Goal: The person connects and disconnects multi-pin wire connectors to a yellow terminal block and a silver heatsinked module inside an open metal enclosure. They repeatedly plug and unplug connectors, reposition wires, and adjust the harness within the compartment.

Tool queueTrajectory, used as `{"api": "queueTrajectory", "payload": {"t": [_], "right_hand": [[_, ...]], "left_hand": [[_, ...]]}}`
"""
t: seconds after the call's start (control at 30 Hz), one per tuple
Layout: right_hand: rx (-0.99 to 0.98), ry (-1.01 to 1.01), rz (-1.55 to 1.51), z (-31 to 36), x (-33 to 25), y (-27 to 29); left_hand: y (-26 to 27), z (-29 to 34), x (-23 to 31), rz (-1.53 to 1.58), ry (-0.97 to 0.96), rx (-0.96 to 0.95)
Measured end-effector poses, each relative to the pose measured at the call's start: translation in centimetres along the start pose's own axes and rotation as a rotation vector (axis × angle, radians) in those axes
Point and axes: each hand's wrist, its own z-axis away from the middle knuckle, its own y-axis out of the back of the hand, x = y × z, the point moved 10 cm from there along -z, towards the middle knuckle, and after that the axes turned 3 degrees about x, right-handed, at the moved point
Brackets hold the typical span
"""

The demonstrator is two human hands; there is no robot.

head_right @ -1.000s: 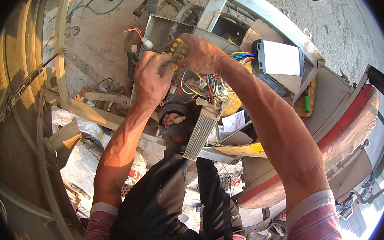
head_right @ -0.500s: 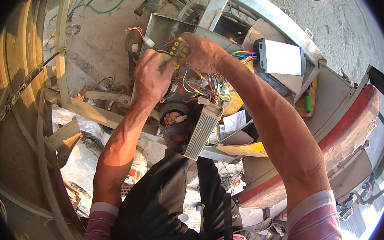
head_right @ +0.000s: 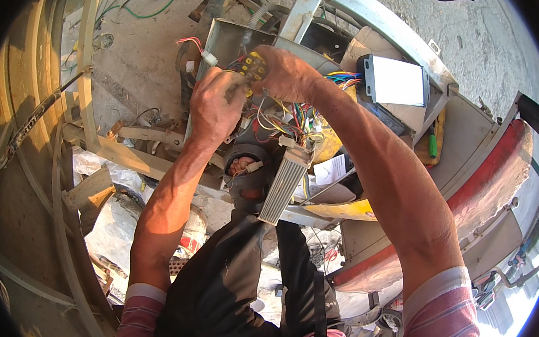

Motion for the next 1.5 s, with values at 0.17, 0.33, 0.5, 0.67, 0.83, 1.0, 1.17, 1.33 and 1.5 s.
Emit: {"api": "queueTrajectory", "payload": {"t": [0.17, 0.33, 0.5, 0.67, 0.83, 1.0, 1.17, 1.33, 1.5], "right_hand": [[-0.055, -0.056, -0.003, 0.0, 0.2, -0.2], [-0.084, -0.084, -0.036, 0.1, 0.2, -0.1], [-0.075, -0.076, -0.036, 0.0, 0.5, -0.3], [-0.048, -0.057, -0.045, 0.1, 0.2, -0.2], [-0.015, -0.023, -0.067, 0.3, -0.3, 0.1], [-0.007, -0.003, -0.080, 0.2, -0.3, 0.1], [-0.010, -0.020, -0.054, 0.1, 0.0, -0.1], [-0.028, -0.025, -0.075, 0.1, -0.1, -0.1], [-0.030, -0.030, -0.071, 0.2, -0.2, -0.1]], "left_hand": [[-0.3, 0.1, -0.6, 0.022, 0.021, -0.005], [2.2, 0.8, -3.0, 0.263, 0.181, -0.010], [-0.6, 8.4, -2.5, 0.911, 0.641, -0.444], [-3.4, 10.8, -0.3, 1.287, 0.704, -0.350], [-0.6, 6.2, -0.1, 0.844, 0.244, -0.099], [-2.5, 6.3, -1.1, 1.084, 0.493, -0.234], [-3.1, 7.2, 0.6, 1.197, 0.477, -0.176], [-3.0, 6.9, -0.1, 1.161, 0.525, -0.138], [-4.6, 7.4, -1.9, 1.163, 0.849, -0.068]]}}
